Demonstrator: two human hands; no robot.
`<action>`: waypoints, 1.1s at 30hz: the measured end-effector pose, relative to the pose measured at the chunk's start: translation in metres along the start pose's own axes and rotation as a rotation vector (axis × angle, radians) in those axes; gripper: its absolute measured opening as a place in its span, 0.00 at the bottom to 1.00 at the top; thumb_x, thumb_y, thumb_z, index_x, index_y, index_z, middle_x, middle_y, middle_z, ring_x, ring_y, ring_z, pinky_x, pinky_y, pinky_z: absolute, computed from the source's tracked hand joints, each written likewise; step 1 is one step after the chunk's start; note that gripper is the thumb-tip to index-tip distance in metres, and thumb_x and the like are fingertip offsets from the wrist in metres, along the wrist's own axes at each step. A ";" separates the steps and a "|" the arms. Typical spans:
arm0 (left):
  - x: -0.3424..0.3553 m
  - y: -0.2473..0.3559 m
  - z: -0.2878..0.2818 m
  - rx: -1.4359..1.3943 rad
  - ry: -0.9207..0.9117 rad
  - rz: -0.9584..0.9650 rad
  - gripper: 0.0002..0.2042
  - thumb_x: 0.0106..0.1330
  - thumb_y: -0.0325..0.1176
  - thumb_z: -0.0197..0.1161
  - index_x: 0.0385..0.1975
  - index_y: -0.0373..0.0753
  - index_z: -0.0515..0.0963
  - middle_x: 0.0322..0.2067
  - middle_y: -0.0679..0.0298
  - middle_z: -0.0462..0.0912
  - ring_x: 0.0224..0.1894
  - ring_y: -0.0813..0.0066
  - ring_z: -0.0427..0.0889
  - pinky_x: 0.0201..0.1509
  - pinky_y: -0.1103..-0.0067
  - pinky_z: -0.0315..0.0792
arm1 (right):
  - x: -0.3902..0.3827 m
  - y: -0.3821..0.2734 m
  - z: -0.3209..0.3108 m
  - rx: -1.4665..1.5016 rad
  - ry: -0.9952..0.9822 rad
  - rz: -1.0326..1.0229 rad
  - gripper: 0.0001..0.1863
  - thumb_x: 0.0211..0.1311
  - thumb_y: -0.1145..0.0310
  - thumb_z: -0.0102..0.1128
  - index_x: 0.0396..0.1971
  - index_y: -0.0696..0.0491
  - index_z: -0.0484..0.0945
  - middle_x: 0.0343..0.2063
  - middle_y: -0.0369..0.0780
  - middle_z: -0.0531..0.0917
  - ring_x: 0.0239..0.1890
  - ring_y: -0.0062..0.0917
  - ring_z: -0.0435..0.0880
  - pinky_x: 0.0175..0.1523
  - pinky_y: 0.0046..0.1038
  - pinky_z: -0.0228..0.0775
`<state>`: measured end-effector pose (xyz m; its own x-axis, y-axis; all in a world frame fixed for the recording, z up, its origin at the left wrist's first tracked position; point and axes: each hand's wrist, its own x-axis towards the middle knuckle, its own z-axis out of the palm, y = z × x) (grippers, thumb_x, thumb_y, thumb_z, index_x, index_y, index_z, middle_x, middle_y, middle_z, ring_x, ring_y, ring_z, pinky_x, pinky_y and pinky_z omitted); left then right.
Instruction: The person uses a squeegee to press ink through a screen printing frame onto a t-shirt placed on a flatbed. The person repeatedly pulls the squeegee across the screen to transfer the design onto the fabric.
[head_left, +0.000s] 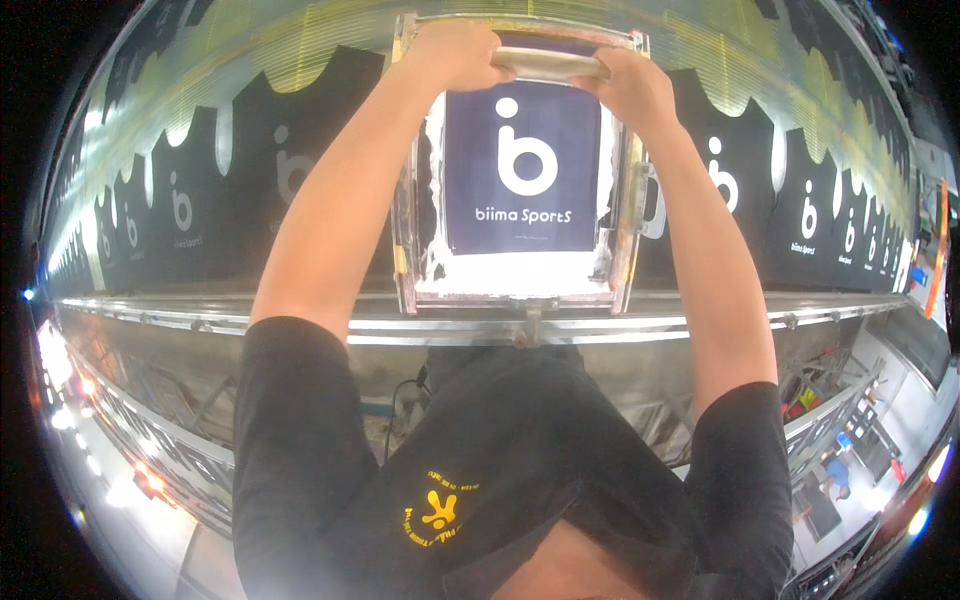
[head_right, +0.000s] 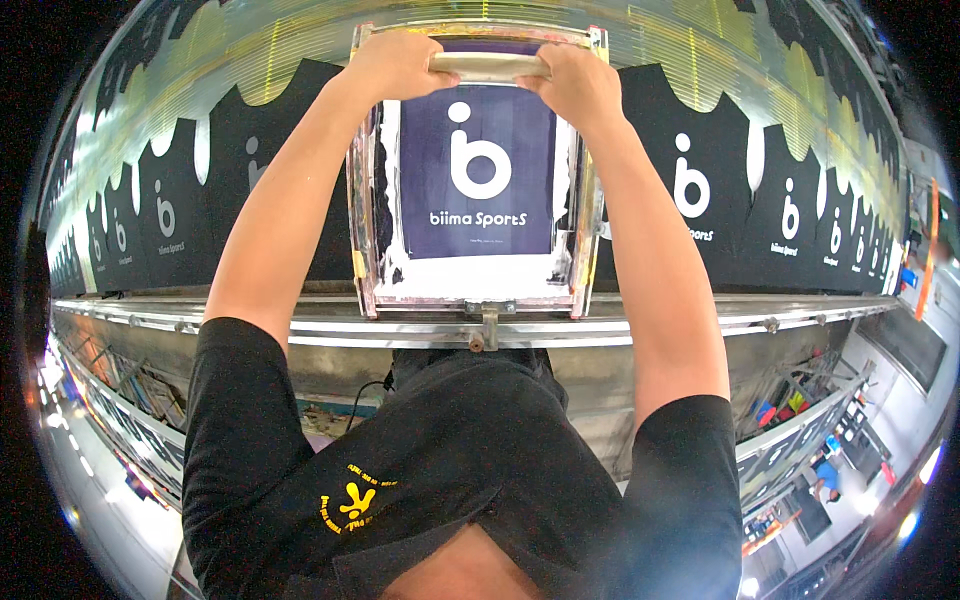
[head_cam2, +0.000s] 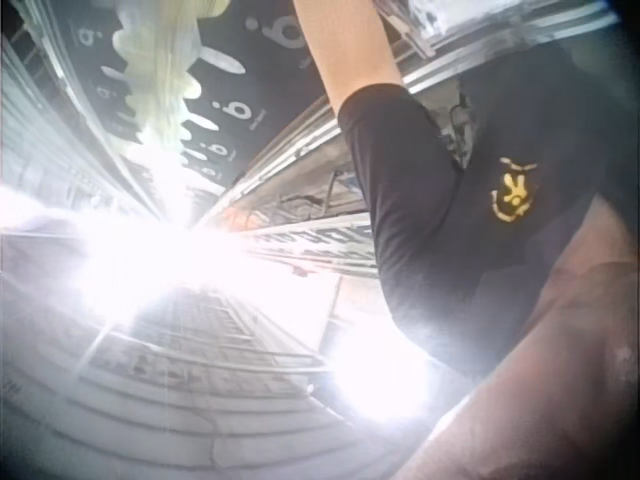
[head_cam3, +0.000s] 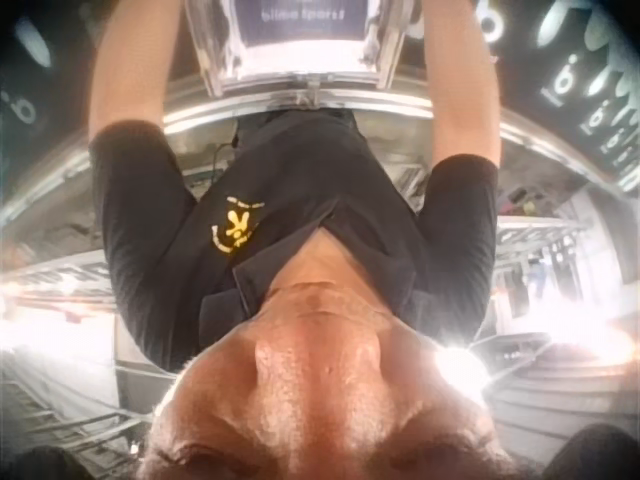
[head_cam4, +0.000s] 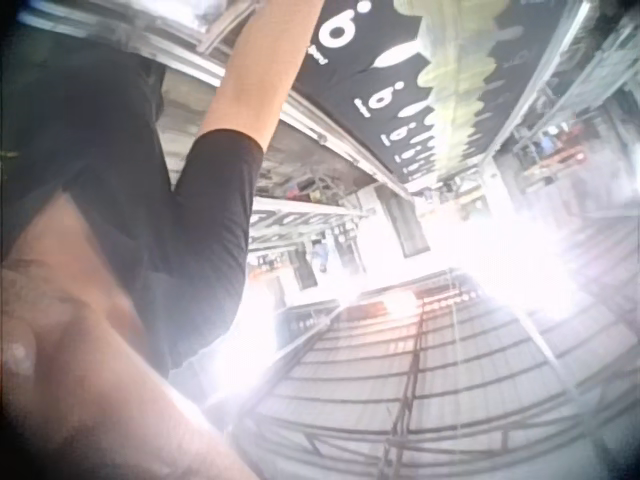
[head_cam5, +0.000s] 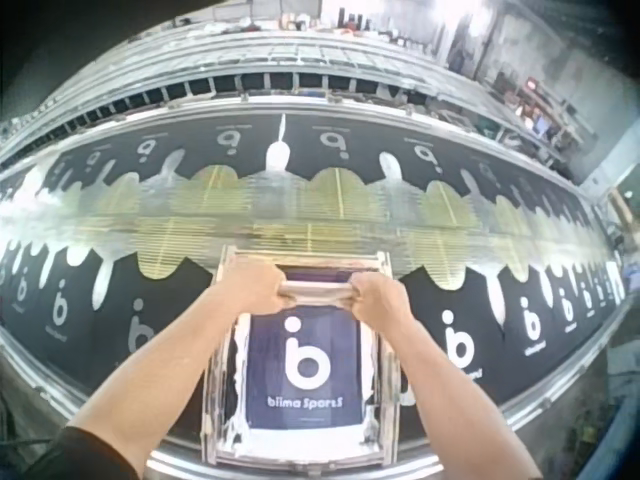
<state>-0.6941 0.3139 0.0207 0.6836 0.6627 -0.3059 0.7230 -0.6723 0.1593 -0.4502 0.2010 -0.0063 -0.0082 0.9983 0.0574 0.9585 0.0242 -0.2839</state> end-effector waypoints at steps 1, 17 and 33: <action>0.006 -0.002 0.008 0.002 0.033 -0.010 0.25 0.63 0.63 0.67 0.35 0.44 0.89 0.34 0.57 0.91 0.41 0.53 0.90 0.46 0.59 0.81 | 0.005 0.002 0.008 0.010 -0.002 0.020 0.23 0.60 0.42 0.73 0.31 0.49 0.84 0.29 0.38 0.87 0.36 0.38 0.88 0.39 0.44 0.78; -0.246 0.122 0.141 -0.229 0.266 -0.072 0.15 0.55 0.43 0.78 0.41 0.48 0.89 0.37 0.67 0.89 0.38 0.63 0.89 0.44 0.67 0.83 | -0.268 -0.076 0.031 0.071 0.192 -0.151 0.13 0.53 0.60 0.75 0.28 0.47 0.78 0.29 0.35 0.81 0.33 0.32 0.82 0.41 0.36 0.72; -0.177 0.063 0.101 -0.338 -0.468 -0.099 0.35 0.46 0.68 0.78 0.37 0.37 0.92 0.33 0.52 0.91 0.35 0.54 0.89 0.41 0.67 0.80 | -0.173 -0.069 0.038 0.272 -0.642 0.012 0.44 0.40 0.25 0.76 0.32 0.57 0.90 0.29 0.49 0.89 0.36 0.44 0.91 0.41 0.43 0.81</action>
<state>-0.7796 0.1211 -0.0102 0.5497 0.4493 -0.7043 0.8256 -0.4208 0.3759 -0.5259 0.0284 -0.0330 -0.2449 0.8303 -0.5007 0.8550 -0.0585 -0.5153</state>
